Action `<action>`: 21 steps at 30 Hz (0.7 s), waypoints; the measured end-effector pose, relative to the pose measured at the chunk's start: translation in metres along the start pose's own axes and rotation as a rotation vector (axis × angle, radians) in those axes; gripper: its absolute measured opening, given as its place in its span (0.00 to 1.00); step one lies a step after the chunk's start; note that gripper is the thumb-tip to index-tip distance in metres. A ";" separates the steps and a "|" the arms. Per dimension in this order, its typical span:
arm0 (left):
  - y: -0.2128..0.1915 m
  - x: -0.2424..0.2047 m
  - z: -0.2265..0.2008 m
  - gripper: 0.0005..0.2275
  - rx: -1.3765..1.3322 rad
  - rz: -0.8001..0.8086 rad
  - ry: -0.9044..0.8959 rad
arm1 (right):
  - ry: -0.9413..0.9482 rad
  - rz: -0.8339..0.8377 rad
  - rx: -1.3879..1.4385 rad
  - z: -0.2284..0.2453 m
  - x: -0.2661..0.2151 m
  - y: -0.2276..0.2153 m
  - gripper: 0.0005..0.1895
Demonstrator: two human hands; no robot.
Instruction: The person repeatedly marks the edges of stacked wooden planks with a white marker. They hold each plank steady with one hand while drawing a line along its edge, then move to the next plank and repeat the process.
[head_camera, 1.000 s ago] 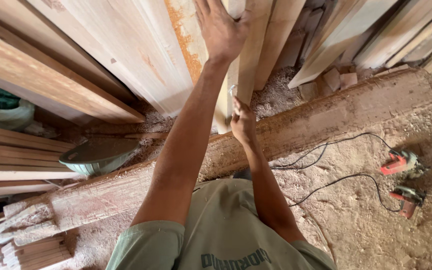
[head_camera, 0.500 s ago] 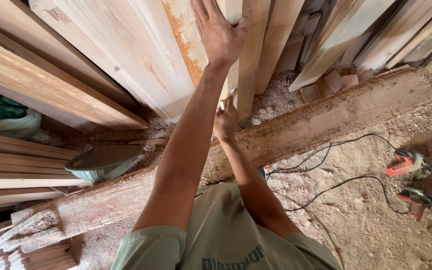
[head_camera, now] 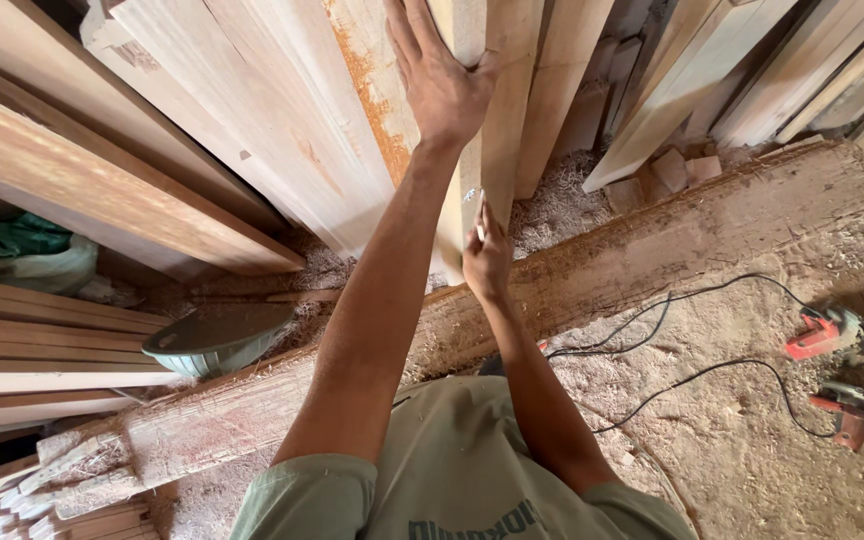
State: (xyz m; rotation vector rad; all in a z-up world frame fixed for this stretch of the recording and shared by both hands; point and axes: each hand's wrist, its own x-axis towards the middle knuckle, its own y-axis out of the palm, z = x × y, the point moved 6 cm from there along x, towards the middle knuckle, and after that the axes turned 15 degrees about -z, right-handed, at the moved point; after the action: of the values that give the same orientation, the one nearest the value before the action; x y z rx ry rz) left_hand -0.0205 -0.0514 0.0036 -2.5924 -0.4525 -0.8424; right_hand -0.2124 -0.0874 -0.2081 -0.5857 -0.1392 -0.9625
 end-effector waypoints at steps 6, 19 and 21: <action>-0.007 0.003 -0.003 0.51 -0.008 -0.002 0.001 | -0.360 0.028 -0.003 -0.014 -0.016 0.015 0.32; -0.013 0.010 -0.016 0.52 -0.108 -0.007 0.030 | -0.396 -0.040 -0.113 -0.037 -0.010 0.015 0.27; -0.017 0.009 -0.018 0.53 -0.084 -0.010 0.044 | -0.405 0.120 -0.068 -0.037 -0.016 0.014 0.21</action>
State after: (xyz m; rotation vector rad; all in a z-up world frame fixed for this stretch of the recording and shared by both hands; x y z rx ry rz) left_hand -0.0295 -0.0429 0.0268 -2.6445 -0.4262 -0.9385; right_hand -0.2157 -0.0888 -0.2503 -0.8381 -0.4284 -0.7251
